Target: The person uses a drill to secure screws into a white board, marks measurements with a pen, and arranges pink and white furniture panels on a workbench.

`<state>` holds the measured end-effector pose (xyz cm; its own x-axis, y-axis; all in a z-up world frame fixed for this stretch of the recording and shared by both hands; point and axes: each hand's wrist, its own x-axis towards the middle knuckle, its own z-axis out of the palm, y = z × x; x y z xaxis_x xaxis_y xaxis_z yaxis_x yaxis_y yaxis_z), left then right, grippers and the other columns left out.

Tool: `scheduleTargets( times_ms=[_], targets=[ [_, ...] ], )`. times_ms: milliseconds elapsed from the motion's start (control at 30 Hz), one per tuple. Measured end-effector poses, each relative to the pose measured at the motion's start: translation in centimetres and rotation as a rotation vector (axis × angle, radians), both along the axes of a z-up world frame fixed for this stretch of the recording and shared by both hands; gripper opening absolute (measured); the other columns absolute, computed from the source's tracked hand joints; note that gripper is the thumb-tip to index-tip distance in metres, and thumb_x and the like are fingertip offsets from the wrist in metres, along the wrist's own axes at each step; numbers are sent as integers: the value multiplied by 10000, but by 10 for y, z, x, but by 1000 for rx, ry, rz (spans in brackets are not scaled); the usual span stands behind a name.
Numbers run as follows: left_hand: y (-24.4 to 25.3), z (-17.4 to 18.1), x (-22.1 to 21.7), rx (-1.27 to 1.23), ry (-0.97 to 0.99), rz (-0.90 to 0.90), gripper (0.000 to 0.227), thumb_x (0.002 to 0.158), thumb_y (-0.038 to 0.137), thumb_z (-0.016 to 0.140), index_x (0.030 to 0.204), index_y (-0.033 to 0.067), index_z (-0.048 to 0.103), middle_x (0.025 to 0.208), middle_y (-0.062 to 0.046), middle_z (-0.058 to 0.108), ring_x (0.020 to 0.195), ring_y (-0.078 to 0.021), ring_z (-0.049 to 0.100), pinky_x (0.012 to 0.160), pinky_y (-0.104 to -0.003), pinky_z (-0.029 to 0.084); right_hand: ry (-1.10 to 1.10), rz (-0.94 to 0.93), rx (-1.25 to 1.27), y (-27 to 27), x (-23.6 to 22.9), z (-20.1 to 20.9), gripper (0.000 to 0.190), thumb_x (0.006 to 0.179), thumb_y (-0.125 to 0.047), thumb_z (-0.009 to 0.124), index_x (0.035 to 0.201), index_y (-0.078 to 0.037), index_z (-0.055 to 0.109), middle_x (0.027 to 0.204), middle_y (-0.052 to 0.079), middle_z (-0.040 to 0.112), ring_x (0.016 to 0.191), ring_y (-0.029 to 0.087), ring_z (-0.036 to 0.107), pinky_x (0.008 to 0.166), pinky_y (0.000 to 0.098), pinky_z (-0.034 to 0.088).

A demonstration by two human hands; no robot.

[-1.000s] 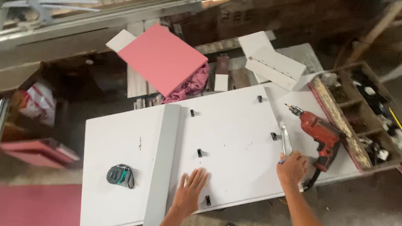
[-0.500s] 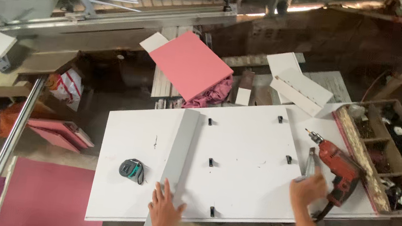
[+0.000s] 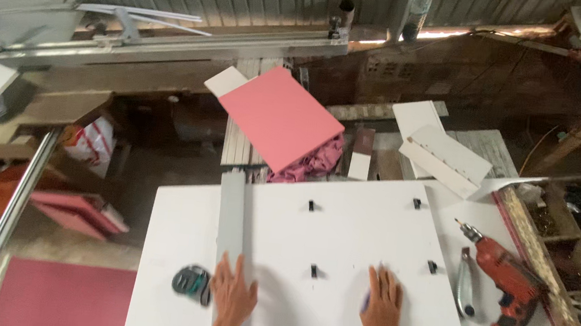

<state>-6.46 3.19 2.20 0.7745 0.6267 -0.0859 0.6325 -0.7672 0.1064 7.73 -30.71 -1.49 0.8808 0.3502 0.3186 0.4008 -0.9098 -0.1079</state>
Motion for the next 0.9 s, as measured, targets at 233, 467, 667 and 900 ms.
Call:
scheduleTargets(
  times_ms=[233,467,667,900],
  targets=[
    [136,-7,290,-851,-618,321,316,880,259,575,707,184,321,695,8,296,711,-167,274,625,-441,208,-244,-341,-23,19,5,-15,561,922,-349,551,1467,-220,586,1548,122,609,1413,289,597,1176,541,455],
    [149,-46,362,-1094,-491,700,500,805,418,802,1020,-16,679,911,-134,689,730,-244,621,631,-433,465,-144,-282,-162,6,13,-44,985,786,-887,220,1524,-314,532,1679,52,456,1503,273,469,1194,564,367],
    [159,18,374,-1626,-724,668,267,815,47,725,714,63,479,440,-40,357,357,-168,393,376,-320,313,-122,-229,-143,5,19,-39,1320,605,-1021,137,1625,-216,367,1740,93,329,1564,296,375,1120,676,364],
    [113,145,269,-1972,-942,469,154,853,-18,621,976,-51,535,1162,-193,587,900,-394,655,684,-460,652,557,-279,-111,-4,28,-25,1599,479,-945,795,1664,-307,-69,1760,4,-92,1616,252,-73,1205,669,44]
  ],
)
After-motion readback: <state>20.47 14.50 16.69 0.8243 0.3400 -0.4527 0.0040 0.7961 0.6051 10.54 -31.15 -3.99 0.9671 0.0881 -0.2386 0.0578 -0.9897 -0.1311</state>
